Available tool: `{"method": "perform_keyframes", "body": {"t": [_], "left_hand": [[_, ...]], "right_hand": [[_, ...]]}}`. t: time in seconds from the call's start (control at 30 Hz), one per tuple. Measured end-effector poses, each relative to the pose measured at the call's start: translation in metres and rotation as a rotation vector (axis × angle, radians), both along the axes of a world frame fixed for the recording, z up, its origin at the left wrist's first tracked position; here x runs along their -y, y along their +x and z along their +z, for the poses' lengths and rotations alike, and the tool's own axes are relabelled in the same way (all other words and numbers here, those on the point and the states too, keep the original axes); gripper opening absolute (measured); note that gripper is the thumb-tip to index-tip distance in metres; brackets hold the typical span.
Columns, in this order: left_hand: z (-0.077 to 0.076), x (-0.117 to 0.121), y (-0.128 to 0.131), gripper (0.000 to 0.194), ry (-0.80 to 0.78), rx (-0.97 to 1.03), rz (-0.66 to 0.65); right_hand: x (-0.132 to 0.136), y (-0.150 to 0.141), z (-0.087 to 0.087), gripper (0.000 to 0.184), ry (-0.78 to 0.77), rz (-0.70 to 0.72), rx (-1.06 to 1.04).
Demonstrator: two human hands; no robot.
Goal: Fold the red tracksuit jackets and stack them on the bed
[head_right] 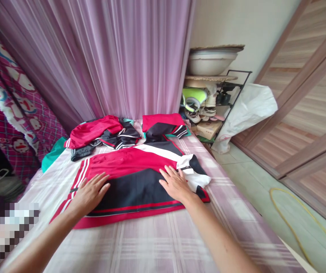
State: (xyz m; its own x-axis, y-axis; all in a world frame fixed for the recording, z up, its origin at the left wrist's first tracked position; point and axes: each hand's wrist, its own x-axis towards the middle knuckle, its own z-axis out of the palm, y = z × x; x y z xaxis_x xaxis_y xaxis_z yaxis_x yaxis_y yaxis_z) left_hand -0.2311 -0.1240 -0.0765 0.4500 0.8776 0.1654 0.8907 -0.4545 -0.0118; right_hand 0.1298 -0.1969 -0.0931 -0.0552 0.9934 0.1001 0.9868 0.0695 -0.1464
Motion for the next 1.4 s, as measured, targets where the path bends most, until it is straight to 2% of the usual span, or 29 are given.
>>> {"method": "perform_keyframes", "body": {"t": [0.07, 0.13, 0.3, 0.43, 0.67, 0.73, 0.8, 0.9, 1.0, 1.13, 1.27, 1.4], "left_hand": [[-0.006, 0.023, 0.003, 0.051, -0.006, -0.001, 0.000], [-0.009, 0.033, 0.007, 0.053, -0.021, -0.009, 0.022], [-0.006, 0.028, 0.014, 0.056, -0.044, -0.029, 0.055], [-0.004, 0.031, 0.012, 0.057, -0.048, -0.021, 0.040], [-0.004, 0.033, 0.015, 0.058, -0.053, -0.007, 0.025], [-0.004, 0.032, 0.013, 0.057, -0.007, 0.046, 0.030], [-0.003, 0.034, 0.006, 0.053, 0.093, 0.138, 0.017], [-0.002, 0.046, -0.020, 0.042, 0.188, 0.231, -0.080], [0.001, 0.063, -0.055, 0.037, 0.133, 0.201, -0.194], [0.005, 0.080, -0.092, 0.035, 0.041, 0.132, -0.320], [0.011, 0.079, -0.101, 0.040, 0.006, 0.040, -0.388], [0.017, 0.070, -0.093, 0.046, -0.034, -0.062, -0.383]], "right_hand": [[0.013, 0.001, -0.012, 0.053, 0.010, -0.010, 0.033], [0.017, 0.003, -0.016, 0.052, 0.026, -0.025, 0.052], [0.012, 0.005, -0.008, 0.050, -0.002, -0.030, 0.060], [0.021, 0.011, -0.003, 0.048, 0.044, -0.014, 0.062], [0.073, 0.039, -0.005, 0.041, 0.234, -0.079, -0.034], [0.089, 0.049, -0.006, 0.037, 0.271, -0.099, -0.057], [0.101, 0.059, -0.009, 0.033, 0.299, -0.085, -0.089], [0.112, 0.072, -0.013, 0.029, 0.318, 0.001, -0.163], [0.116, 0.084, -0.018, 0.027, 0.277, 0.096, -0.211], [0.116, 0.098, -0.021, 0.033, 0.173, 0.172, -0.153], [0.110, 0.104, -0.018, 0.051, 0.122, 0.250, -0.025], [0.103, 0.099, -0.011, 0.048, 0.185, 0.251, 0.068]]}}
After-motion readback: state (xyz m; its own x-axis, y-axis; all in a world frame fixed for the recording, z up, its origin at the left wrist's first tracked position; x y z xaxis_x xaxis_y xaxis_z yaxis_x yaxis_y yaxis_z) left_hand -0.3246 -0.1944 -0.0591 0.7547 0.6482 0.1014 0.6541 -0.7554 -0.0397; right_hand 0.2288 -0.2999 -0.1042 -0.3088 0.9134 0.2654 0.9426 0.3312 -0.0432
